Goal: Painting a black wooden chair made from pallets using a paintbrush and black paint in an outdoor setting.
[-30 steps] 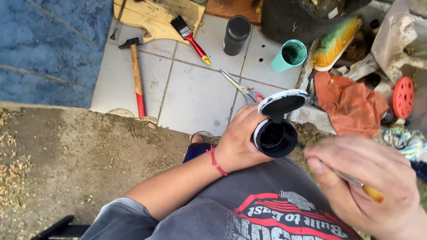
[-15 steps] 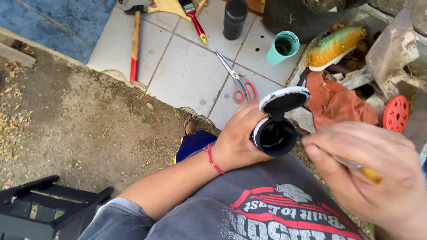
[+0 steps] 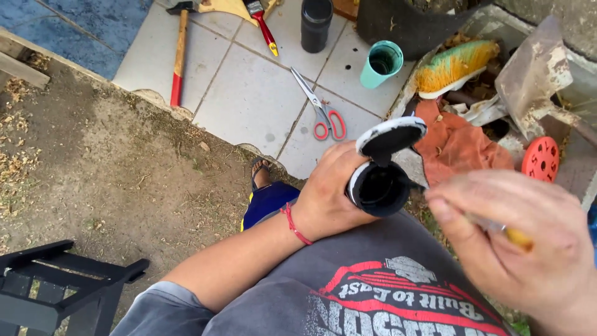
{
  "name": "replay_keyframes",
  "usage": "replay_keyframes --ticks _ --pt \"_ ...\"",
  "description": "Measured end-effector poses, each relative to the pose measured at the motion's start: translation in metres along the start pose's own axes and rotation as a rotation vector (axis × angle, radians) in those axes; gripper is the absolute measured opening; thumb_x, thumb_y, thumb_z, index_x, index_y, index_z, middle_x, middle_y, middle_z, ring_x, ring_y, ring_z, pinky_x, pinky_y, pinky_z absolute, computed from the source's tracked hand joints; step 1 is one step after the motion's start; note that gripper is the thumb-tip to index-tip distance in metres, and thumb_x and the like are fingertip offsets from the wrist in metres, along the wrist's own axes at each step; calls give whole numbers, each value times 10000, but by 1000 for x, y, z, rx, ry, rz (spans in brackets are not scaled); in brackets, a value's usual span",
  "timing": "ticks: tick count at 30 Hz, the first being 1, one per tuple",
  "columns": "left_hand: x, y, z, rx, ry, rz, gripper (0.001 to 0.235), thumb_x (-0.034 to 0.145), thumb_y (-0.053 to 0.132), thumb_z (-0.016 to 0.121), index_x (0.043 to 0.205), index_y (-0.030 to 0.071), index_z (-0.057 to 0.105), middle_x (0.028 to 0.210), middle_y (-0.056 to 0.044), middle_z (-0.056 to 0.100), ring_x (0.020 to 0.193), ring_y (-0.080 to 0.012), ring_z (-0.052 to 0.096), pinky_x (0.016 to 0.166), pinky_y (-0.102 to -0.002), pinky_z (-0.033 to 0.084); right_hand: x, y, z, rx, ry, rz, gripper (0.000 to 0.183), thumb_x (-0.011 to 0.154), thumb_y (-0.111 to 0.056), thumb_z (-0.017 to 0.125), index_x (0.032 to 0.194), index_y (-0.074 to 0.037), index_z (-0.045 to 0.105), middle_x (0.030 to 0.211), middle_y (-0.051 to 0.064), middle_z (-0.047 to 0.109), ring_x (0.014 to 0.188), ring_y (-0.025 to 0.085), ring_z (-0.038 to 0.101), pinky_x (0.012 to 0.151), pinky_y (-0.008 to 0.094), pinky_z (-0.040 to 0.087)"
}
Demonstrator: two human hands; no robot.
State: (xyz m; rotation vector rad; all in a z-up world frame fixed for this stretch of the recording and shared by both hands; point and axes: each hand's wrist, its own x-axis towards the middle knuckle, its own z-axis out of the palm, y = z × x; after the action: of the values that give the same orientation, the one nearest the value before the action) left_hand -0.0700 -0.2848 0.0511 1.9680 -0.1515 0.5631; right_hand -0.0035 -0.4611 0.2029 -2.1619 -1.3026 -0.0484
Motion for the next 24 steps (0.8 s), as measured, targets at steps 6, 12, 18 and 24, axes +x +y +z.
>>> replay_keyframes --ticks 6,12,18,24 --pt "-1 5 12 -50 -21 -9 594 751 399 801 1184 87 540 1183 -152 599 1110 -324 600 1011 -415 460 -5 -2 0 191 -49 -84 106 866 -77 615 895 -5 688 832 63 739 699 177 734 667 289 618" --pt "1 5 19 -58 -53 33 578 780 361 799 1201 73 526 1191 -157 603 1107 -336 609 1004 -427 470 -9 8 -5 138 -190 54 153 857 -209 628 850 -101 736 767 2 763 601 112 719 588 275 605" --pt "7 7 14 -30 -56 6 465 789 352 756 1102 91 533 1058 -138 613 979 -335 609 900 -421 455 1 4 -6 -55 -54 12 119 929 -58 628 838 0 676 809 101 701 699 253 669 670 379 527" --pt "6 1 1 -32 -48 9 578 802 409 767 1220 88 529 1184 -144 626 1094 -346 628 980 -437 475 12 8 7 208 -11 -121 99 864 -47 648 916 22 696 864 117 736 733 204 724 725 309 625"
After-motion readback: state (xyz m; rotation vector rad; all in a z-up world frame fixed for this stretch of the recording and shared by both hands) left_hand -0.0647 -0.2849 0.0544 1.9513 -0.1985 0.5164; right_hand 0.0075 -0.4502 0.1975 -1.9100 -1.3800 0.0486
